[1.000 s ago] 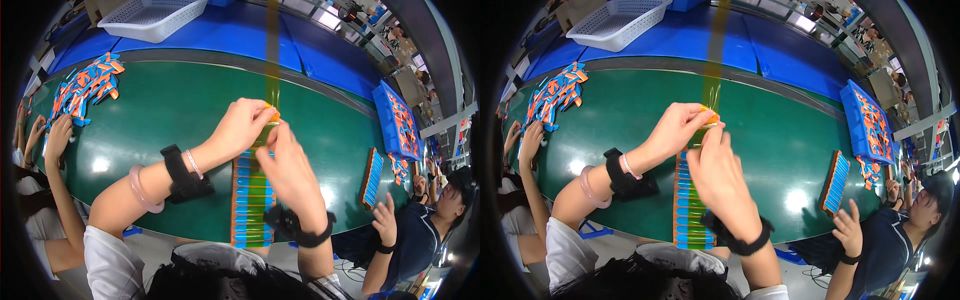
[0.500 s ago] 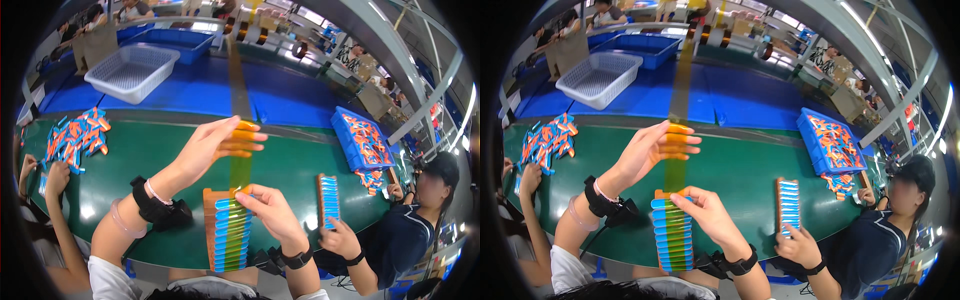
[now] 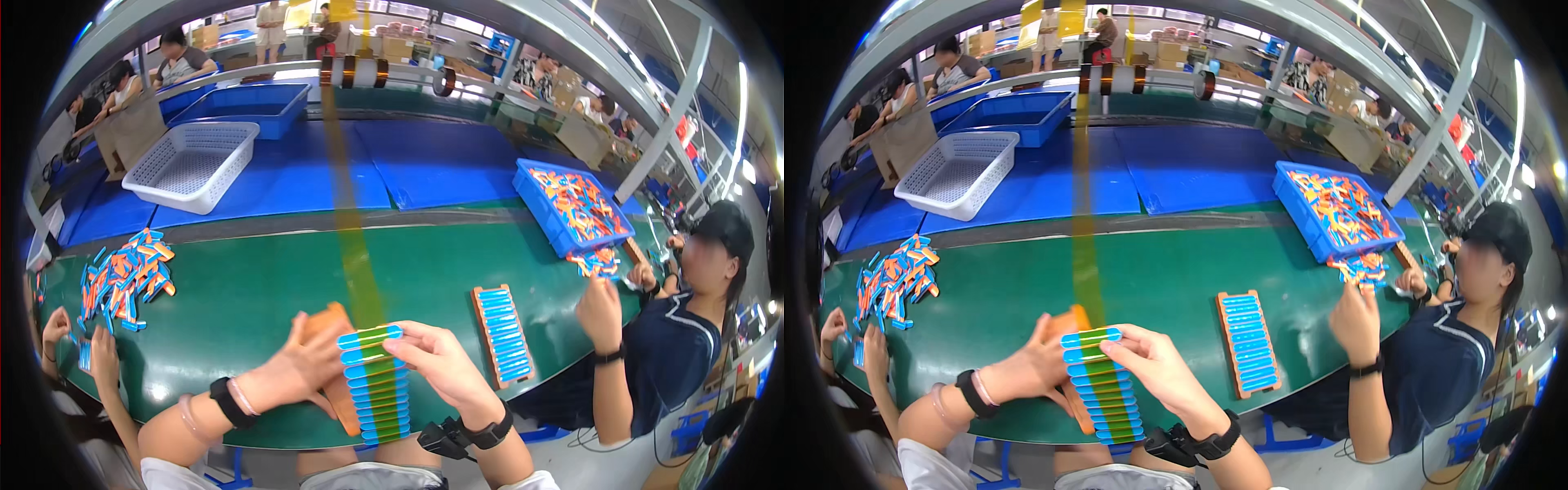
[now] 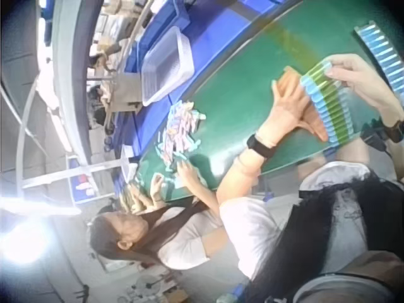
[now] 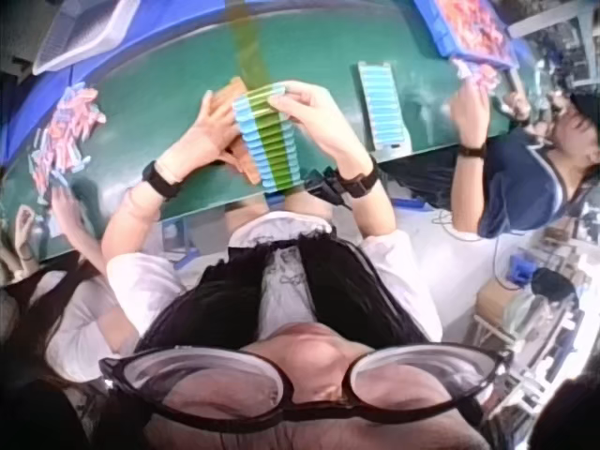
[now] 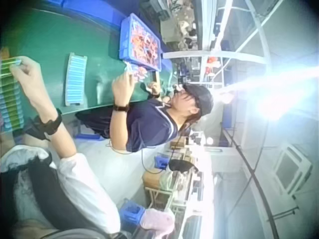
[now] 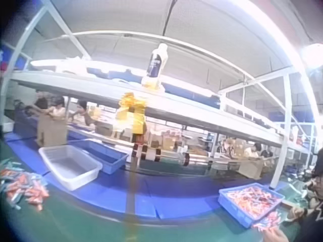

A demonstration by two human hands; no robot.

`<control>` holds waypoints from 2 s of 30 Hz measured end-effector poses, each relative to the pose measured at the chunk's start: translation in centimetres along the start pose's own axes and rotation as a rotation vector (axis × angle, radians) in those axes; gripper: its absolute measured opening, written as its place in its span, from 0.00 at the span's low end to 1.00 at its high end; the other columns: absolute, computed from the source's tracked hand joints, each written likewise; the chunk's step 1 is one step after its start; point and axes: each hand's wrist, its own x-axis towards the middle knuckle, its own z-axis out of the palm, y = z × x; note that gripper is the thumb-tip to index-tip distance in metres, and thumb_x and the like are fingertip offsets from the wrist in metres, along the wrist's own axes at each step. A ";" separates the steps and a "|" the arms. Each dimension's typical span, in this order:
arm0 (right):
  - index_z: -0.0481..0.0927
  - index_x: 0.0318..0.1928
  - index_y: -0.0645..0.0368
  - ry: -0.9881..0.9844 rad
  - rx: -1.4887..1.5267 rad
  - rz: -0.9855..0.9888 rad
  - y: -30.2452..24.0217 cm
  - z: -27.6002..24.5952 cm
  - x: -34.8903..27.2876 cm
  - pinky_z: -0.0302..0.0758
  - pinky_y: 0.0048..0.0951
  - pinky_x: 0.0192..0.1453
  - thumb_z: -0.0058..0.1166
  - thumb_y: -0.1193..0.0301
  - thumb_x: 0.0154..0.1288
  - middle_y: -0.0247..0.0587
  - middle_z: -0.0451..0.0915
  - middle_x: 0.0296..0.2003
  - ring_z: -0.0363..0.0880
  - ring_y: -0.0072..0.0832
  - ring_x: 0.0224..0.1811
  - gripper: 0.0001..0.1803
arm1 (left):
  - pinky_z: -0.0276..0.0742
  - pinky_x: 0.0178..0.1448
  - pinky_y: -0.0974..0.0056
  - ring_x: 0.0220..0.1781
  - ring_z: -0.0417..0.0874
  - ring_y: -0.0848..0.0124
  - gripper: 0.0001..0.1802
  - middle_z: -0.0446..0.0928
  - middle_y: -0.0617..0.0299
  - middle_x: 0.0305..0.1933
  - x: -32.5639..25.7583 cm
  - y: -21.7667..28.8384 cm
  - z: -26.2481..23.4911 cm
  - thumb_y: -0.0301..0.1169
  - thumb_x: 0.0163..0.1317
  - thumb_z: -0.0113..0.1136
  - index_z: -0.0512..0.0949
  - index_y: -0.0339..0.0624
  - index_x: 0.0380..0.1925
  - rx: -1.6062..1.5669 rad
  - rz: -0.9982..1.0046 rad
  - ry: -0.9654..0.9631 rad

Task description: Assembling small blue and green components onto a strip at a factory workstation.

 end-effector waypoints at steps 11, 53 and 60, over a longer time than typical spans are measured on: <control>0.68 0.50 0.66 -0.119 -0.026 -0.033 1.8 1.5 -0.3 0.68 0.24 0.49 0.46 0.71 0.62 0.40 0.75 0.43 0.73 0.22 0.44 0.17 | 0.51 0.48 0.24 0.65 0.46 0.41 0.52 0.43 0.40 0.65 -2.7 -12.2 2.4 0.64 0.45 0.47 0.44 0.44 0.63 0.029 -0.985 -0.035; 0.51 0.57 0.73 0.413 -1.023 -0.406 10.6 3.2 -5.8 0.61 0.41 0.52 0.64 0.61 0.40 0.57 0.59 0.51 0.60 0.48 0.49 0.49 | 0.73 0.31 0.67 0.27 0.74 0.70 0.12 0.73 0.63 0.26 -5.4 1.8 -0.7 0.37 0.63 0.45 0.71 0.41 0.38 -2.274 -0.881 0.874; 0.59 0.54 0.68 0.278 -1.114 -0.337 7.8 3.8 -3.5 0.58 0.45 0.55 0.56 0.55 0.51 0.58 0.58 0.53 0.57 0.51 0.53 0.38 | 0.72 0.39 0.67 0.34 0.75 0.74 0.08 0.74 0.63 0.34 -4.2 1.7 -1.5 0.31 0.61 0.48 0.72 0.38 0.34 -2.063 -0.726 0.825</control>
